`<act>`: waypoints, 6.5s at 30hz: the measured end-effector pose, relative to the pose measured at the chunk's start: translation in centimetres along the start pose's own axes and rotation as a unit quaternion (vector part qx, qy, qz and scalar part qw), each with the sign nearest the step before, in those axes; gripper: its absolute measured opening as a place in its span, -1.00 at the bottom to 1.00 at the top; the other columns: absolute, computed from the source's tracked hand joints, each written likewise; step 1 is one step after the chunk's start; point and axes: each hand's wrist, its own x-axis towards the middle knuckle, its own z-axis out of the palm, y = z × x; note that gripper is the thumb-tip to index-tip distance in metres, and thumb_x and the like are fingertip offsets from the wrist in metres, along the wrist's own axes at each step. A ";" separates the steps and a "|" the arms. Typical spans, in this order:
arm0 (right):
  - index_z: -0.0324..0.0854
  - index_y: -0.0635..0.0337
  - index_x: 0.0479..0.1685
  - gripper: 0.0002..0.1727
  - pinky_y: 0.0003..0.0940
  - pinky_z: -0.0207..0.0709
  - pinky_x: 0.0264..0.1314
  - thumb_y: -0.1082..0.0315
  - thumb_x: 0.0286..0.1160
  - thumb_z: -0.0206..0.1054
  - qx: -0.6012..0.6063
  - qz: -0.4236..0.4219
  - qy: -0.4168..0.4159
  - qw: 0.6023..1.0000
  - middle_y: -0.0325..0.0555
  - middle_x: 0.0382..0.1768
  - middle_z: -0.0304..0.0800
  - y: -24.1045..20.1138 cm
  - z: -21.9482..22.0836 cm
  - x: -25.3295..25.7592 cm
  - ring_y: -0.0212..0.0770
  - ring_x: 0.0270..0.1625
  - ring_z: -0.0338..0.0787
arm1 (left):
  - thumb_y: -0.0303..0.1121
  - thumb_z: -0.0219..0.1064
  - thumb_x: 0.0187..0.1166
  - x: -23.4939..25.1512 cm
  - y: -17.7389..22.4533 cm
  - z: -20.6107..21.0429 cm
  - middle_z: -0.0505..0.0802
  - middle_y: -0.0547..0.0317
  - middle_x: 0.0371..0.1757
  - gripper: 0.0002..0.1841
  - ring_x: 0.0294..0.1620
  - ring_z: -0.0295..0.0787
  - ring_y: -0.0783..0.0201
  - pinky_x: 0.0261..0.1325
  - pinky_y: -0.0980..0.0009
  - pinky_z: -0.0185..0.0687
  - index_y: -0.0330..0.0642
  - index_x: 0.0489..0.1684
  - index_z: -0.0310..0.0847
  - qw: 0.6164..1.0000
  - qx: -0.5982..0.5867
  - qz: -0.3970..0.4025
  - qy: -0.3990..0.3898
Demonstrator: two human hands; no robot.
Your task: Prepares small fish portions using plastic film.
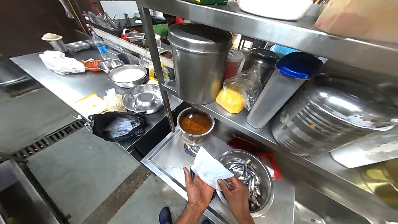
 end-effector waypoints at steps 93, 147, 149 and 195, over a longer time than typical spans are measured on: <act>0.73 0.38 -0.01 -0.65 -0.23 0.82 -0.36 0.34 0.33 0.65 0.247 0.083 0.017 0.965 0.10 -0.29 0.88 0.4 -5.1 0.9 -0.08 -0.40 0.85 | 0.77 -0.22 0.23 2.6 -1.8 2.5 0.65 -0.22 0.50 0.20 0.48 0.62 -0.19 0.39 -0.26 0.57 0.00 0.76 0.17 1.000 0.010 -0.030 -0.005; 0.63 0.22 0.30 -0.36 -0.37 0.71 -0.34 0.24 0.07 0.55 -0.028 -0.020 0.129 0.991 -0.10 0.00 0.73 -1.0 -3.7 0.8 -0.32 -0.27 0.76 | 0.78 -0.09 0.17 -1.2 -0.8 0.9 0.62 -0.23 0.54 0.22 0.52 0.58 -0.25 0.43 -0.28 0.55 0.01 0.78 0.14 0.989 0.013 -0.116 -0.092; 0.84 0.09 -0.02 -0.73 -0.47 0.75 -0.33 0.25 0.35 0.41 -0.033 -0.078 0.107 0.991 -0.20 -0.09 0.79 -1.0 -4.4 1.1 -0.41 -0.28 0.78 | 0.78 -0.08 0.16 -1.0 -0.7 0.6 0.63 -0.23 0.54 0.23 0.53 0.58 -0.24 0.43 -0.28 0.54 0.01 0.79 0.13 0.989 0.014 -0.115 -0.086; 0.75 0.16 0.25 -0.69 -0.11 0.83 -0.02 0.22 0.67 0.38 0.094 0.260 -0.058 0.959 0.01 0.00 0.88 10.1 -5.8 5.3 -0.09 -0.10 0.90 | 0.81 -0.15 0.12 0.2 5.5 -2.9 0.62 -0.15 0.55 0.22 0.49 0.61 -0.19 0.34 -0.29 0.60 0.09 0.77 0.12 0.999 0.007 0.027 0.016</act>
